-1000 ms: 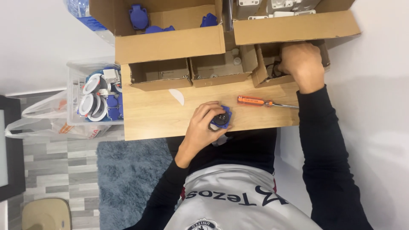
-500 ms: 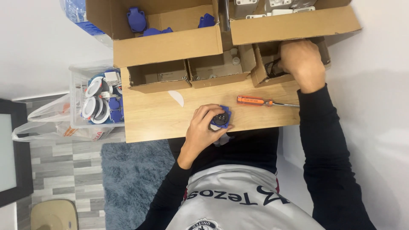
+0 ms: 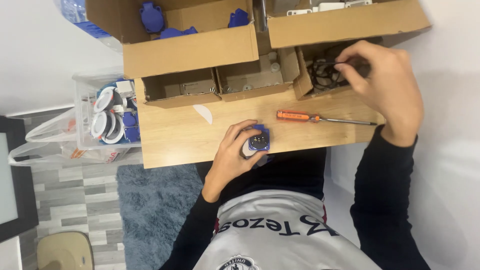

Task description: Assembling blue plastic components by driving screws with a manual screwdriver

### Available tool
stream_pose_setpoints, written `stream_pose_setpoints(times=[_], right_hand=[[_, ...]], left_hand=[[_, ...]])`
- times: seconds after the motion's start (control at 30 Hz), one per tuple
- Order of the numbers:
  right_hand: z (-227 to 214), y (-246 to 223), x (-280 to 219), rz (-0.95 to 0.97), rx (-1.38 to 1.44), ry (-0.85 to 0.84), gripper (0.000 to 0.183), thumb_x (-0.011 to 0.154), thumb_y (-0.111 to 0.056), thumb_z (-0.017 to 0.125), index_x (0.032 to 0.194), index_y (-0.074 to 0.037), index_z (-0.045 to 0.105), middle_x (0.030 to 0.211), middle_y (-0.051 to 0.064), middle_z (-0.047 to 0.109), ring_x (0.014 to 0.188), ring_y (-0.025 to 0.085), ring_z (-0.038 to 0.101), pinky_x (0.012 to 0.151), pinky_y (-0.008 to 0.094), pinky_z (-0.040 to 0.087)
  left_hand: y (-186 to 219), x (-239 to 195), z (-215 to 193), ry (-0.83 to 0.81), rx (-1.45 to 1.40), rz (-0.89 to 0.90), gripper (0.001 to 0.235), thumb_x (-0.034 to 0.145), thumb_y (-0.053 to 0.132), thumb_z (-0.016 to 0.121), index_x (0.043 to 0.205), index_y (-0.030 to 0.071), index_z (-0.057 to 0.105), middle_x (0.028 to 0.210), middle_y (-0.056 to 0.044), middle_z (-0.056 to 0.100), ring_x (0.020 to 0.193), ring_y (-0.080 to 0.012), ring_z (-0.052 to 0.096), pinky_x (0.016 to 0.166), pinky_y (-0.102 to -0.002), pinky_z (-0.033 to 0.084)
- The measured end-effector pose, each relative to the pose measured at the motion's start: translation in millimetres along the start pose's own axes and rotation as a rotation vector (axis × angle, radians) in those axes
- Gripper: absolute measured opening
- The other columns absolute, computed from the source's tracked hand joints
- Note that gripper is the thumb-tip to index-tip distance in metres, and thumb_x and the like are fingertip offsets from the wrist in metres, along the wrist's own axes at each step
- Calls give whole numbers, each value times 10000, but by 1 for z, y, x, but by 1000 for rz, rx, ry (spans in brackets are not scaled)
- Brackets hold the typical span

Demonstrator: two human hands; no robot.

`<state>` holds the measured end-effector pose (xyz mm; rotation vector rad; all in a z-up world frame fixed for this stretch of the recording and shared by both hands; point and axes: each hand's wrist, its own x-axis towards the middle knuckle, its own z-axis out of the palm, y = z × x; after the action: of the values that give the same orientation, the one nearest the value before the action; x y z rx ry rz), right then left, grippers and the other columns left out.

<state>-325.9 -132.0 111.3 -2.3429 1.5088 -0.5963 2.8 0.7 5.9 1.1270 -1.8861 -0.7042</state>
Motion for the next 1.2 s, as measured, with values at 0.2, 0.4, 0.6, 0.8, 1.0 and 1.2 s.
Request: stream_pose_setpoints(times=[0.2,0.4,0.6,0.8,1.0,1.2], right_hand=[[-6,-17,-16,-84,203,185,91,1207,170,823,1227,100,768,1232,214,807,1041,278,774,918,346,615],[1,-17,-28,-102,302,286,129,1267,260,820,1298,166,737,1271,288,781,1131,342,767,987,376,617],[27,-26,-56,-195,349,409,183,1213,266,863,1185,172,710,1240,365,741,1186,460,705,1083,522,560],[83,-54,-81,-274,555,374,89,1026,75,789,1008,106,707,1084,301,719,973,408,784,906,477,681],[138,-80,-80,-342,669,432,166,825,112,947,911,13,845,974,237,811,858,348,806,826,405,642],[156,-84,-83,-347,618,446,88,880,83,910,898,16,857,973,210,828,847,350,822,792,417,659]], left_hand=[[2,-2,-6,-59,-48,-38,411,995,189,834,1347,55,668,1516,-159,618,1358,-341,633,1186,-463,513],[-1,-2,-5,-76,-71,-100,518,962,261,862,1367,33,632,1489,-168,672,1331,-345,665,1187,-458,503],[-5,-4,-4,-77,-81,-137,602,976,406,818,1404,45,595,1475,-143,678,1323,-331,663,1184,-437,500],[1,-3,-4,-29,-107,-83,664,932,378,892,1396,19,583,1480,-176,658,1372,-342,650,1215,-453,493],[-1,-14,4,342,-167,46,452,850,210,981,1225,72,768,1240,-124,737,1079,-322,758,968,-449,649],[2,-6,1,399,-157,271,115,930,-20,857,1030,34,849,1084,-160,793,884,-339,789,791,-449,681]])
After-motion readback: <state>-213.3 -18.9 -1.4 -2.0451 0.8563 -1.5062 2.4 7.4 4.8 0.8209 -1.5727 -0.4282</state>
